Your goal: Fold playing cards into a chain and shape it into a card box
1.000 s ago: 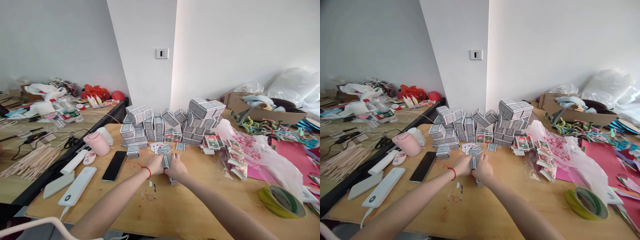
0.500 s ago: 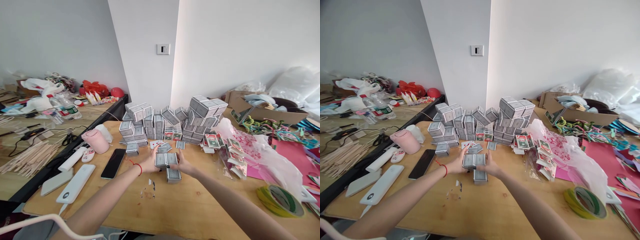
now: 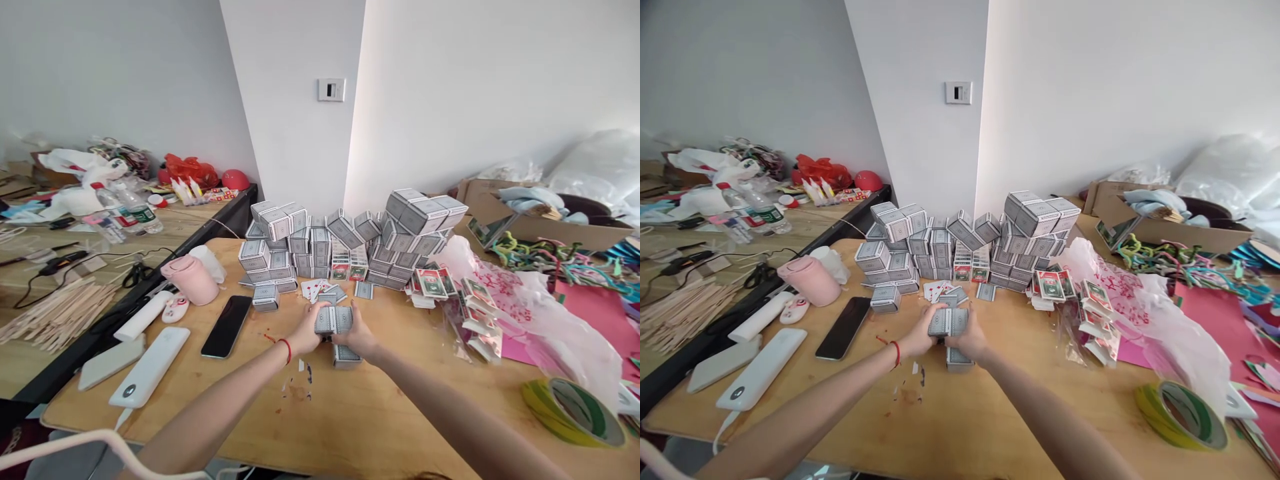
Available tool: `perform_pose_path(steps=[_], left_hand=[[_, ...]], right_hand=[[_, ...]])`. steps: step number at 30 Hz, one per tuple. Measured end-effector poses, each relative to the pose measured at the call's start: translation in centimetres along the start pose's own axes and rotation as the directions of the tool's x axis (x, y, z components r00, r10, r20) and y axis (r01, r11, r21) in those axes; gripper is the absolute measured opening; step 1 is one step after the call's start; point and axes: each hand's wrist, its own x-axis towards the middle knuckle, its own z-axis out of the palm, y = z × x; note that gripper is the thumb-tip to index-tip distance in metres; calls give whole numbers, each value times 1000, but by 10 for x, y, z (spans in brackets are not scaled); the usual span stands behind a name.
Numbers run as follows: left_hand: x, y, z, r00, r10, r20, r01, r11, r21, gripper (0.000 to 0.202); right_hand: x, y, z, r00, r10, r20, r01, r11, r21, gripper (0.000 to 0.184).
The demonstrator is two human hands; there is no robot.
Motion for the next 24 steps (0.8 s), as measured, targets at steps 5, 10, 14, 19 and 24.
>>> perform_pose_path(steps=[5, 10, 14, 19, 24], left_hand=[[1, -1, 4, 998, -18, -53, 17, 1000, -20, 67], [7, 1, 4, 999, -18, -35, 16, 999, -49, 66], [12, 2, 2, 1000, -27, 3, 27, 997, -76, 67], [13, -6, 1, 999, -37, 6, 37, 979, -200, 70], [9, -7, 7, 995, -98, -36, 69, 878, -473, 65]], right_hand=[[0, -4, 3, 999, 0, -32, 1, 999, 42, 105], [5, -2, -2, 998, -32, -53, 35, 998, 45, 99], [11, 6, -9, 994, -102, -32, 105, 989, 104, 91], [19, 11, -11, 995, -102, 18, 88, 925, 370, 65], [31, 17, -9, 995, -97, 23, 68, 829, 555, 48]])
